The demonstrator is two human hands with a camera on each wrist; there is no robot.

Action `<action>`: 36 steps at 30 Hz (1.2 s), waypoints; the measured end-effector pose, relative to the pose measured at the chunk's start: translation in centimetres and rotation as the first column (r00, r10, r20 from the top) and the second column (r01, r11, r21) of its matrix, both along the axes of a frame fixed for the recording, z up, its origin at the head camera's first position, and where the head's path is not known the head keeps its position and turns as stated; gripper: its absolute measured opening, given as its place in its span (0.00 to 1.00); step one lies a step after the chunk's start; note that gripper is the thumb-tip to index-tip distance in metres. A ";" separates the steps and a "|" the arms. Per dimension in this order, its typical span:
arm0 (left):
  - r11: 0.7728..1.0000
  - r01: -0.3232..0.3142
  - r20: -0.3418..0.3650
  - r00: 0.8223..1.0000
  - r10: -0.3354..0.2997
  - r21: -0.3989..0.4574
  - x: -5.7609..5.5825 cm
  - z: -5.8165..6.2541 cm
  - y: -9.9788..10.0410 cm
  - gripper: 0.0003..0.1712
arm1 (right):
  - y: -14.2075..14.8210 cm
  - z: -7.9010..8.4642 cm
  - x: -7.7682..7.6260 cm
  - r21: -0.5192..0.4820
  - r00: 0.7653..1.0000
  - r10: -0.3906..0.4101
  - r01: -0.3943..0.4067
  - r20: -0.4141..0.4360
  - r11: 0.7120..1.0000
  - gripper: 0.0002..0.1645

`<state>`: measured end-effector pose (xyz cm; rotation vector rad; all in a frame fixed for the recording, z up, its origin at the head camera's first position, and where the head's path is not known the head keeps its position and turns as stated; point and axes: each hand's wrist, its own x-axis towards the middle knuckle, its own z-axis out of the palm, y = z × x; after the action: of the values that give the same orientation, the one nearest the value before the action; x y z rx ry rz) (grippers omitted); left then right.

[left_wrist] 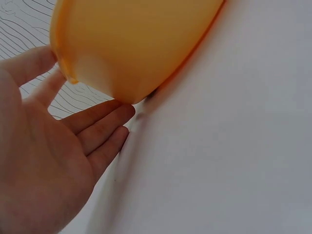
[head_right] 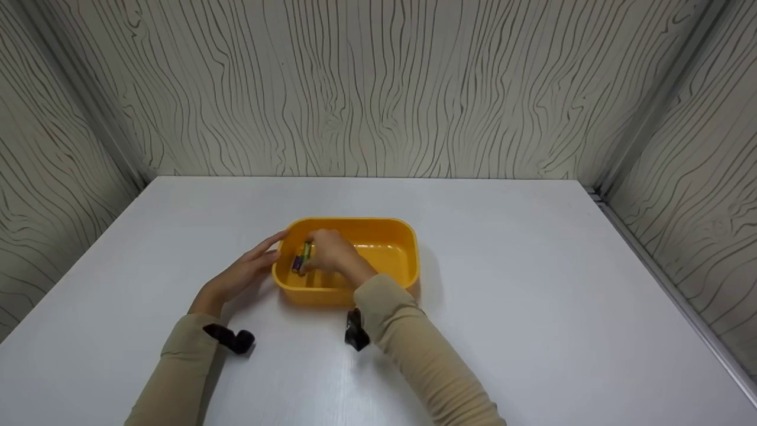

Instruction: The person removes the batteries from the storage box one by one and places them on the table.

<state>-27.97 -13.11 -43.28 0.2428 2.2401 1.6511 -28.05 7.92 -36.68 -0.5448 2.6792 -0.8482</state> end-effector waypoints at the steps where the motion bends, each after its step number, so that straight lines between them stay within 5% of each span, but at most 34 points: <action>1: 1.000 0.000 0.001 1.000 0.000 0.001 0.0 0.0 0.0 0.28 | 0.1 0.1 0.1 -0.006 1.000 0.006 -0.006 -0.001 1.000 0.35; 9: 1.000 -0.002 -0.019 1.000 0.002 -0.004 -0.1 0.0 0.1 0.29 | 1.3 0.6 1.0 -0.041 0.997 0.060 -0.062 -0.039 0.997 0.35; 36: 1.000 0.001 -0.022 1.000 -0.001 0.008 -0.1 -0.1 -0.1 0.27 | 5.4 1.3 4.2 -0.113 0.998 0.040 -0.046 -0.055 0.993 0.35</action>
<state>-28.03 -13.23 -43.42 0.2659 2.2497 1.6647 -23.87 13.28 -35.42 -0.6578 2.6674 -0.9927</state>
